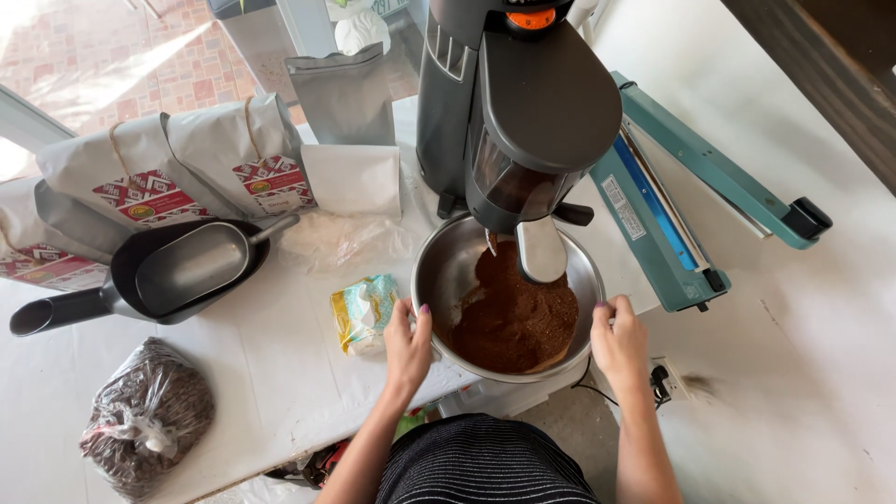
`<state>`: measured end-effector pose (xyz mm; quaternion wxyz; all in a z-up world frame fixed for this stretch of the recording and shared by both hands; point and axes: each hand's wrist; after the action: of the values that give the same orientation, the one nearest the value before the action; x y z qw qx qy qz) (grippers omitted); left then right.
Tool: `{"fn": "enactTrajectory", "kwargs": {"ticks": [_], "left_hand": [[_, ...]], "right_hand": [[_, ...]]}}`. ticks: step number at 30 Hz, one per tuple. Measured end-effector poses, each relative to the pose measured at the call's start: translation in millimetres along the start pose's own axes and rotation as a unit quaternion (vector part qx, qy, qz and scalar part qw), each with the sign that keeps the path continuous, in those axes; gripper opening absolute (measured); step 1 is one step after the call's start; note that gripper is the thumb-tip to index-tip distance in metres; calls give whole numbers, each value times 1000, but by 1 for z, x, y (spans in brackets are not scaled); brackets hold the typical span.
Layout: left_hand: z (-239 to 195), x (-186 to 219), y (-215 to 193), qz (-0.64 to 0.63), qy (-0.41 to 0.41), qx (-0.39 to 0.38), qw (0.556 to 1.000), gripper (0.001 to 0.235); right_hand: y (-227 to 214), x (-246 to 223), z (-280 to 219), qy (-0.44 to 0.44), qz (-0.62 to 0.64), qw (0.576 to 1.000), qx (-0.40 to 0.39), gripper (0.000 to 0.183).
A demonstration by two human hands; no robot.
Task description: Grinding coffee beans and packaging the grounds into bags.
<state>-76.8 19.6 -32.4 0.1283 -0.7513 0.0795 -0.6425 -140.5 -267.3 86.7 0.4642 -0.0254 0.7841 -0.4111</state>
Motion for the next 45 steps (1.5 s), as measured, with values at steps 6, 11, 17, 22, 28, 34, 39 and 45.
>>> {"fn": "enactTrajectory", "kwargs": {"ticks": [6,11,17,22,28,34,39,45], "left_hand": [[37,-7,-6,11,2,-34,999,19],[36,-12,-8,-9,-1,-40,999,20],[33,1,-12,-18,4,-38,999,19],[31,3,-13,-20,11,-39,999,20],[30,-1,-6,-36,-15,-41,998,17],[34,11,-6,-48,-17,-44,998,18],[39,8,-6,-55,-14,-59,997,19],[42,6,-6,-50,-5,-60,997,20]], "right_hand": [[0,-44,78,-219,226,949,-17,37],[30,-53,153,-267,316,905,-94,16],[46,-62,218,-343,195,919,12,9],[47,-68,221,-348,211,913,11,17],[48,-54,217,-350,234,907,4,28],[46,-20,191,-334,199,920,41,24],[55,-61,260,-382,148,911,39,21],[48,-65,234,-350,176,920,27,22]]}}
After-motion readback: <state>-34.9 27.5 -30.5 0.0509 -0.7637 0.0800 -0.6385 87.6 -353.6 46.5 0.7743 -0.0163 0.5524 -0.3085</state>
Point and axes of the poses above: each hand's wrist, its own z-axis towards the middle knuckle, its own y-axis out of the palm, x = y × z, and after that the axes turned 9 degrees about z, right-handed
